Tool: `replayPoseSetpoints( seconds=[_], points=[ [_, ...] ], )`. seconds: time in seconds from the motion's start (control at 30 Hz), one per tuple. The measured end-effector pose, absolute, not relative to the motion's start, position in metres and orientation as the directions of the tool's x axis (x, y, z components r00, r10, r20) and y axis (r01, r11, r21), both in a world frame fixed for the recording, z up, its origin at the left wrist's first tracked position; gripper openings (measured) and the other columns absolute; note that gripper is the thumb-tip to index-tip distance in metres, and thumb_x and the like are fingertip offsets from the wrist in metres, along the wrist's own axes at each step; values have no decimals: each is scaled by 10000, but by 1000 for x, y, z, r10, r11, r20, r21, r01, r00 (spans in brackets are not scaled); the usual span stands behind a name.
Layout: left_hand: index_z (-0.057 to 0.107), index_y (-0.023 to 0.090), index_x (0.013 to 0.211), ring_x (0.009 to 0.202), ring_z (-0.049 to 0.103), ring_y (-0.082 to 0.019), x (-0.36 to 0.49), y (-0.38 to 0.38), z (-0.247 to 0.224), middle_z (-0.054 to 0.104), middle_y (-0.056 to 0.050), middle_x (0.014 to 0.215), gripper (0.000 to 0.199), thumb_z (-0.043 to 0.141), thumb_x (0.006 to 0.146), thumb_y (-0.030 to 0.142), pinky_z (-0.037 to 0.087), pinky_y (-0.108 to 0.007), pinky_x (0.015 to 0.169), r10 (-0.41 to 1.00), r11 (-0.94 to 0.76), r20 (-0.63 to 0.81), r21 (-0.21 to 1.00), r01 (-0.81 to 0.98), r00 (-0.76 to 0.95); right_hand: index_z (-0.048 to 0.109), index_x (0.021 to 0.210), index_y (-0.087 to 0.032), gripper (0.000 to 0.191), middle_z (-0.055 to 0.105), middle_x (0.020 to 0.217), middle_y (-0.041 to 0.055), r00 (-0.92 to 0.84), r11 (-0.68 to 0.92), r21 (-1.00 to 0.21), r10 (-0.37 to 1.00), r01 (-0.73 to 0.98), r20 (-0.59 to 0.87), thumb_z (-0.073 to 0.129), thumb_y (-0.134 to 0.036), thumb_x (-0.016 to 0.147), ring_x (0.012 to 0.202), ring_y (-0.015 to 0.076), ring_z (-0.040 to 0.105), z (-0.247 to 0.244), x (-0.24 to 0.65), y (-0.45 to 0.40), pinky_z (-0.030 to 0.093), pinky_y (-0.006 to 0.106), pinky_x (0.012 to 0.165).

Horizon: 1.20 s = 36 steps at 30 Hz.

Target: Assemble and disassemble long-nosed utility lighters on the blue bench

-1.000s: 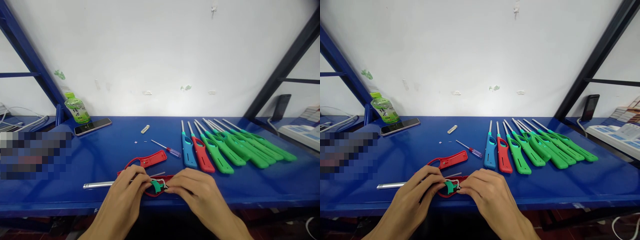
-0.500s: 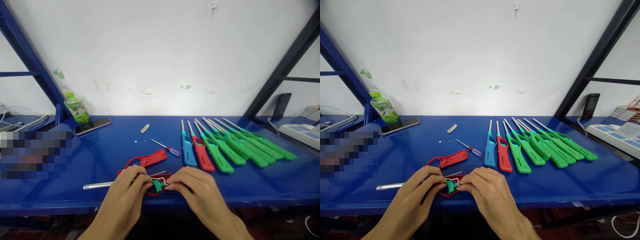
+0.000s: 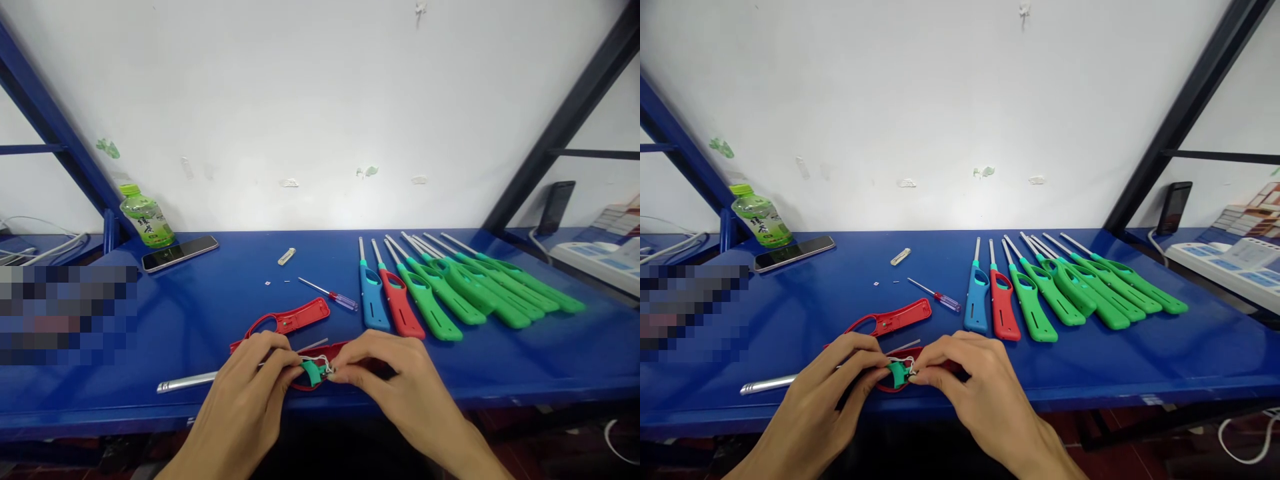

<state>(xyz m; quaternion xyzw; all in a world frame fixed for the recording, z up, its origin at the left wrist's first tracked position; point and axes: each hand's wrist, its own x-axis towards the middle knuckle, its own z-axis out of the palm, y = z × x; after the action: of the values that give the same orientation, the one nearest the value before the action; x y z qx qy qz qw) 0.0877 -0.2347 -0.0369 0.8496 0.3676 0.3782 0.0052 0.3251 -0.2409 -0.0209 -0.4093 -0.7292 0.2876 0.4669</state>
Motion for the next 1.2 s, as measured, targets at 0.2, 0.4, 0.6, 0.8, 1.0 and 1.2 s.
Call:
replayPoseSetpoints(
  seconds=[0.2,0.4,0.6,0.8,1.0,1.2],
  points=[
    [629,215,1077,966,660,-170,88,-234,-39,644,-37,1080,181,533,1084,62,533,-308,850,626,-732,641,286,618,444,824,859,-271,117,856,868,-73,-214,334,-916,933,223,288,874,-170,891,803,135,813,-17,324,-239,590,172,766],
    [635,209,1065,963,670,-175,89,-234,-40,658,-39,1065,175,536,1083,66,543,-315,859,608,-734,665,263,627,434,809,848,-253,87,854,835,-51,-215,233,-953,958,194,191,878,-221,890,805,158,828,-15,324,-239,616,181,777],
    [648,215,1046,940,702,-176,90,-236,-37,677,-39,1049,182,523,1094,91,562,-308,840,608,-725,673,254,641,421,819,872,-268,82,859,871,-62,-215,275,-935,949,222,229,875,-215,897,817,152,831,-17,323,-238,613,175,778],
    [719,253,1087,843,725,-145,85,-233,-37,691,-22,1029,221,516,1123,174,581,-256,748,623,-705,668,256,661,406,851,950,-292,82,865,931,-49,-218,382,-865,920,325,325,865,-220,913,831,177,819,-23,325,-237,617,231,790],
    [745,252,1149,896,754,-145,81,-231,-39,737,-27,1069,270,519,1093,117,615,-230,783,606,-710,679,226,667,415,854,946,-290,118,842,864,-70,-217,400,-847,914,350,342,886,-194,886,726,130,760,-22,325,-239,588,189,713],
    [741,243,1185,922,770,-170,86,-233,-36,767,-40,1086,262,523,1089,134,654,-266,829,616,-694,694,255,674,372,850,967,-293,88,844,887,-53,-211,413,-828,910,379,357,864,-227,911,745,150,771,-24,325,-238,608,214,725]
  ],
)
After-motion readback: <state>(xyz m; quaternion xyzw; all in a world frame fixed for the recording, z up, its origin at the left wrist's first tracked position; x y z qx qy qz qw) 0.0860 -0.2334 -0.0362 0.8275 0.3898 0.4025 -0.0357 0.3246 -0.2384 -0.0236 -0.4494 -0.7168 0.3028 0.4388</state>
